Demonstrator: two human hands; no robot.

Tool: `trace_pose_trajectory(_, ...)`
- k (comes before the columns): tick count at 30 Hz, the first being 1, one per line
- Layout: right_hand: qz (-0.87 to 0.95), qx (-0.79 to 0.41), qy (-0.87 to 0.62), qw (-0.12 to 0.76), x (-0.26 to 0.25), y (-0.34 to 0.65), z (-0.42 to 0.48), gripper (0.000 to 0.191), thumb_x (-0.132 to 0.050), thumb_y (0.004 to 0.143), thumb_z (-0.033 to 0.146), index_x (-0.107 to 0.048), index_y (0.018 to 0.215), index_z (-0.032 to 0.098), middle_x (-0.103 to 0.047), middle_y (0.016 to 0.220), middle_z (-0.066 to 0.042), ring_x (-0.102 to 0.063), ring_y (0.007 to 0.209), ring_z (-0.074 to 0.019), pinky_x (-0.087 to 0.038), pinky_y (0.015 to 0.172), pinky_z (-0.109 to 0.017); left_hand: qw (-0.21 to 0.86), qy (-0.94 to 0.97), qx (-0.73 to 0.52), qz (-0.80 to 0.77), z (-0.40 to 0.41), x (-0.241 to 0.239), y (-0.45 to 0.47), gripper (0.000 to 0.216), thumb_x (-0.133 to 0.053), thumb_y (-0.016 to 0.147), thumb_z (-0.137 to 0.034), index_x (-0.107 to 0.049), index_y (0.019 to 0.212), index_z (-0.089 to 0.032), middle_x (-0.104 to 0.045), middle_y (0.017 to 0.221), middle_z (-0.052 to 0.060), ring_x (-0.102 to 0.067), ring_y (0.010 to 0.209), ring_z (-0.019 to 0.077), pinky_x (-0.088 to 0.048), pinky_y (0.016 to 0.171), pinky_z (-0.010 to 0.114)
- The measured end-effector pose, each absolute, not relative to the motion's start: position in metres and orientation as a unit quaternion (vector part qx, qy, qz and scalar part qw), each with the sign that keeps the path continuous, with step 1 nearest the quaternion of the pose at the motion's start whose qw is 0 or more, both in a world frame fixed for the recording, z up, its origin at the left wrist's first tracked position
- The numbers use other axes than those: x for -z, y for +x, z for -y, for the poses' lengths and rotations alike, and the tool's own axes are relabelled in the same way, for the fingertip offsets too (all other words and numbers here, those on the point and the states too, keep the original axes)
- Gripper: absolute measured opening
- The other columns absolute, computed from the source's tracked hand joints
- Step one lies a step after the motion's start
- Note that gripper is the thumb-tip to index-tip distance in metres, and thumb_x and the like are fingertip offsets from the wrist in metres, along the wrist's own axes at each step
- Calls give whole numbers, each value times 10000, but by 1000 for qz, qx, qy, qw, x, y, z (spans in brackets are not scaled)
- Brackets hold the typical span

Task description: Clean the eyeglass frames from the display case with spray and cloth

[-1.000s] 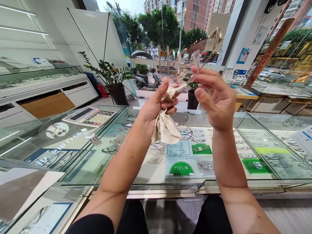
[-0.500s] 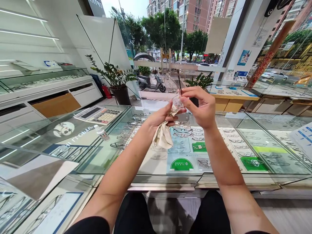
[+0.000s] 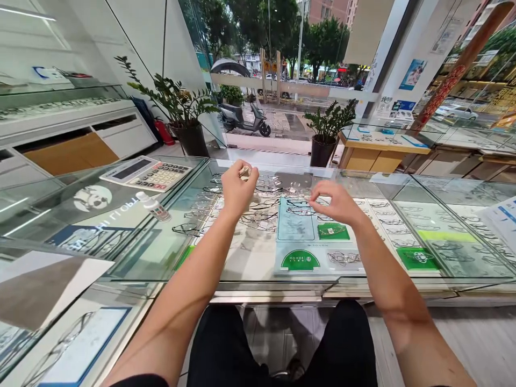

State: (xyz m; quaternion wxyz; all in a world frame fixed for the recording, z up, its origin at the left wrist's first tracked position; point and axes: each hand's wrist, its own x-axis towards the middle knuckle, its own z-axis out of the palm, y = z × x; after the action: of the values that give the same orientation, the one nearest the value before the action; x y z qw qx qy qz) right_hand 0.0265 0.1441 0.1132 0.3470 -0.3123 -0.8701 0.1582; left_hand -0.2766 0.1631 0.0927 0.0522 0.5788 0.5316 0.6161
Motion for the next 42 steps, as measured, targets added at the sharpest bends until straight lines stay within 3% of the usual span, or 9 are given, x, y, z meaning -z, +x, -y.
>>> trace_pose_trajectory(3, 914, -135, -334, 185, -102, 23, -143, 113, -725, 960, 215, -744, 848, 219, -770, 963, -64, -676, 1002, -264, -490, 951, -424, 26, 585, -614, -529, -163, -88, -278, 202, -685, 909, -353, -599, 787, -217, -581, 724, -9, -484, 688, 157, -392, 705, 311)
trace_pose_trajectory(7, 929, -92, -352, 62, -93, 10, -137, 118, -752, 938, 137, -762, 848, 213, -790, 977, -57, -677, 999, -266, -447, 936, -420, 6, 595, -616, -517, -163, -87, -277, 219, -705, 912, -382, -624, 782, -226, -628, 760, 16, -514, 707, 174, -420, 722, 332)
trace_pose_trajectory(20, 932, -33, -358, -32, -80, -2, -129, 200, -751, 917, 65, -803, 803, 221, -823, 996, -92, -657, 995, -309, -382, 810, -424, 99, 571, -637, -508, -164, -89, -269, 303, -751, 910, -467, -634, 780, -219, -553, 719, -9, -481, 695, 156, -403, 671, 305)
trace_pose_trajectory(27, 924, -85, -373, 2, -91, 4, -126, 202, -784, 892, 112, -750, 731, 230, -820, 963, -74, -662, 975, -297, -410, 841, -417, 102, 572, -632, -513, -162, -89, -267, 257, -730, 899, -427, -641, 782, -217, -533, 711, -21, -470, 695, 149, -401, 675, 295)
trace_pose_trajectory(34, 884, -182, -391, 180, -98, 10, -139, 158, -650, 840, 172, -548, 734, 228, -668, 823, -5, -590, 805, -185, -404, 762, -324, 98, 599, -618, -500, -159, -86, -265, 194, -710, 898, -363, -626, 794, -222, -594, 736, -11, -517, 696, 157, -431, 710, 305)
trace_pose_trajectory(42, 863, -216, -387, 244, -84, 10, -153, 126, -636, 808, 178, -568, 715, 227, -668, 787, -1, -605, 812, -188, -407, 768, -316, 84, 666, -573, -471, -153, -84, -256, 152, -700, 893, -322, -637, 809, -212, -669, 761, 17, -548, 666, 160, -451, 669, 304)
